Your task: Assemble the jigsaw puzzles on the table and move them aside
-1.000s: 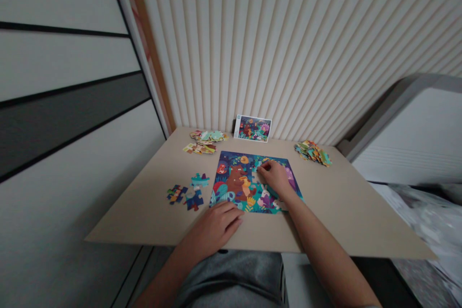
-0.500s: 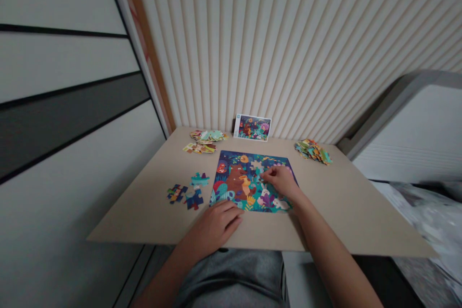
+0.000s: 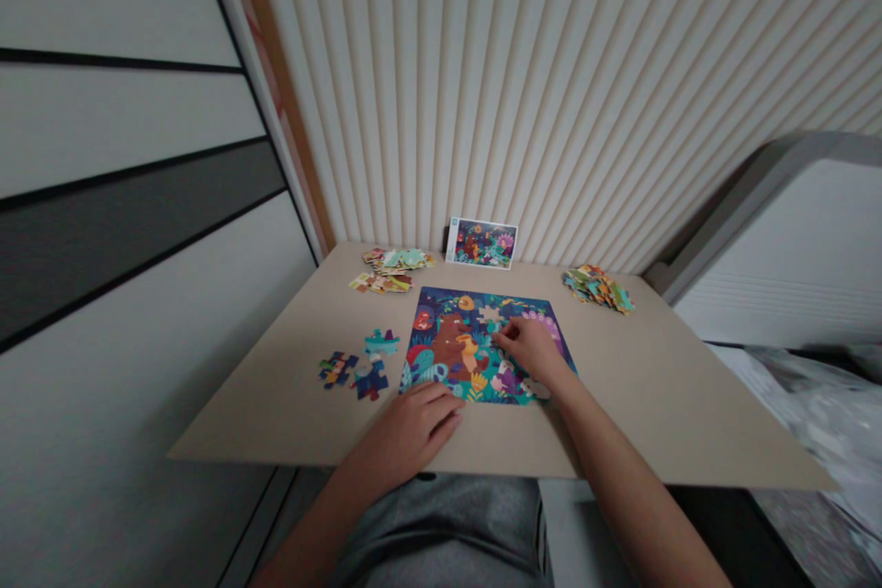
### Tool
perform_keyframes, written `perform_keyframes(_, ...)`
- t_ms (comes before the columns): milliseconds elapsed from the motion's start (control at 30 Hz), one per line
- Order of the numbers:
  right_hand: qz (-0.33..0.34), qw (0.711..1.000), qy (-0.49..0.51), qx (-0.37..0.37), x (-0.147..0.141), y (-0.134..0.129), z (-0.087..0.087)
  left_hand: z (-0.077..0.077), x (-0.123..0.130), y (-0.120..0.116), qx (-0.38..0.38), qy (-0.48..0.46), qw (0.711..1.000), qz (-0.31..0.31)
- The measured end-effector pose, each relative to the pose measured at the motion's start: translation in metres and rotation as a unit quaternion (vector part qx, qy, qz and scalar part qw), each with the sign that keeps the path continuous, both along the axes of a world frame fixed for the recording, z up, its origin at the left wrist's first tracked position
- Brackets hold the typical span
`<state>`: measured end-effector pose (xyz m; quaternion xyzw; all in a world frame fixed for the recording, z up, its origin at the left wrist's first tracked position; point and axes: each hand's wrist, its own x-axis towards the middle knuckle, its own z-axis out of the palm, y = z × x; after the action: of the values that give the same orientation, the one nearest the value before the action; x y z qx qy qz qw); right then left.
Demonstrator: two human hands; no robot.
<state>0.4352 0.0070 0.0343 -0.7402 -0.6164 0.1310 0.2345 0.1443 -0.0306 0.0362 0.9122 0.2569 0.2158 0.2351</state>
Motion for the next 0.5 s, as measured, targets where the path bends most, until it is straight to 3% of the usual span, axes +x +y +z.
perform_keyframes(200, 0.0, 1.0, -0.026, -0.012, -0.0046, -0.0021, 0.0029, 0.0013, 0.0003, -0.0002, 0.0, -0.001, 1.0, 0.0)
perform_keyframes(500, 0.081, 0.996, -0.016, 0.042, -0.0068, -0.0004, 0.0005, 0.005, 0.0005, -0.0011, -0.009, 0.008, 1.0, -0.003)
